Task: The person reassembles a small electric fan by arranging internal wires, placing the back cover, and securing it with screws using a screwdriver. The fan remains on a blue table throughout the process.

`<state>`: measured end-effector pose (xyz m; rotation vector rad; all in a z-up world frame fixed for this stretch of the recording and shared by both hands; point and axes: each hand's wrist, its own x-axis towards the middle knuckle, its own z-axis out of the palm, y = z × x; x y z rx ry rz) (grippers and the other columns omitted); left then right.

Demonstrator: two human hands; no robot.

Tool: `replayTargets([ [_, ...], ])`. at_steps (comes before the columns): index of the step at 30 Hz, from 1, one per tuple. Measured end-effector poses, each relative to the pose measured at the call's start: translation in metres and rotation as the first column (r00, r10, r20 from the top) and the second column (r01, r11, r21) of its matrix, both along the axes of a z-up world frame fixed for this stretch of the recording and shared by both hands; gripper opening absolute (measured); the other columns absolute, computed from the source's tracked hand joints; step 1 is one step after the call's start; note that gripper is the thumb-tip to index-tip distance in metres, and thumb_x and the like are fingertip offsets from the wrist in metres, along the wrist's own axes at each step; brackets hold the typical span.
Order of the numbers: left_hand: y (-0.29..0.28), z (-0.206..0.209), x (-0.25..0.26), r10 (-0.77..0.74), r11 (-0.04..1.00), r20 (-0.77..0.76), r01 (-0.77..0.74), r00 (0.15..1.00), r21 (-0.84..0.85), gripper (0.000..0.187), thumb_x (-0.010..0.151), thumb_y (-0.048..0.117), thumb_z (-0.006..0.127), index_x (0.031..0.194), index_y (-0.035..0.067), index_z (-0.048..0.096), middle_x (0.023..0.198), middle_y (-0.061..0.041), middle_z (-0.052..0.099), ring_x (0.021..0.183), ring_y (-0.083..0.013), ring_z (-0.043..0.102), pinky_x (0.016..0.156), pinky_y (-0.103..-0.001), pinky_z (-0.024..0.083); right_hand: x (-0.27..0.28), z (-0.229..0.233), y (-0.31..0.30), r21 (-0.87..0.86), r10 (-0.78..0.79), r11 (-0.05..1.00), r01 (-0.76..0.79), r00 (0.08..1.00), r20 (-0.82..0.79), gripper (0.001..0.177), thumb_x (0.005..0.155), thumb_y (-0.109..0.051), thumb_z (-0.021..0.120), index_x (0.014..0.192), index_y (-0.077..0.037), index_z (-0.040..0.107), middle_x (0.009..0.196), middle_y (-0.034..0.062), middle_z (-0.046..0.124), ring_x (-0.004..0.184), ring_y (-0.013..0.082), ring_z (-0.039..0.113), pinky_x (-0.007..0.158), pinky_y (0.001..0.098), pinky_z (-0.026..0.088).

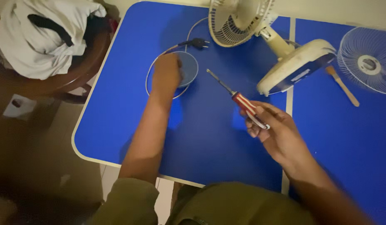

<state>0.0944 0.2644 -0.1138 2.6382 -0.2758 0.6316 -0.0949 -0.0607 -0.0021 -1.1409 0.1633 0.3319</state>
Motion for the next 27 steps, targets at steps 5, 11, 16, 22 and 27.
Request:
replayTargets([
  [5,-0.009,-0.010,0.006,-0.001,1.000,0.017,0.001,1.000,0.010,0.013,0.073,0.006,0.076,0.085,0.003,0.074,0.089,-0.023,0.071,0.086,-0.0436,0.069,0.076,-0.051,0.055,0.000,-0.010,0.012,-0.002,0.067,0.998,-0.067,0.998,0.020,0.035,0.100,-0.016,0.061,0.127,0.006,0.065,0.105,0.0162,0.072,0.078,0.0176,0.061,0.064,0.0314,0.048],
  [11,-0.017,0.015,-0.011,-0.026,0.996,0.076,0.032,0.997,-0.083,0.009,0.079,0.005,0.073,0.087,0.003,0.074,0.088,-0.022,0.071,0.084,-0.0424,0.069,0.075,-0.050,0.054,-0.003,-0.010,0.009,0.014,0.090,0.996,-0.090,0.995,0.037,0.037,0.098,-0.014,0.064,0.128,0.006,0.064,0.108,0.0174,0.072,0.076,0.0177,0.060,0.063,0.0309,0.048],
  [16,-0.046,0.072,-0.036,-0.083,0.962,0.167,0.123,0.982,-0.242,0.006,0.084,0.005,0.071,0.089,0.003,0.073,0.087,-0.020,0.071,0.083,-0.0414,0.069,0.075,-0.050,0.053,-0.009,0.002,-0.005,0.080,0.134,0.986,-0.145,0.983,0.129,0.043,0.096,-0.012,0.068,0.134,0.005,0.059,0.113,0.0175,0.071,0.084,0.0213,0.066,0.066,0.0314,0.051],
  [22,-0.091,0.143,-0.075,-0.283,0.781,0.110,0.295,0.953,-0.551,0.010,0.093,0.008,0.074,0.097,0.002,0.069,0.086,-0.010,0.070,0.072,-0.0194,0.069,0.068,-0.035,0.056,-0.014,0.013,-0.039,0.109,0.092,0.984,-0.144,0.919,0.383,0.051,0.095,-0.008,0.070,0.143,0.002,0.056,0.116,0.0121,0.067,0.095,0.0266,0.070,0.073,0.0371,0.055],
  [27,-0.130,0.169,-0.100,-0.409,0.653,-0.128,0.192,0.904,-0.733,0.009,0.091,0.011,0.074,0.098,0.006,0.070,0.084,-0.004,0.072,0.073,-0.0104,0.071,0.052,-0.030,0.055,-0.013,0.013,-0.073,0.217,-0.034,0.973,-0.077,0.884,0.467,0.035,0.099,-0.008,0.070,0.132,0.001,0.059,0.113,0.0126,0.064,0.089,0.0223,0.065,0.077,0.0402,0.053],
])
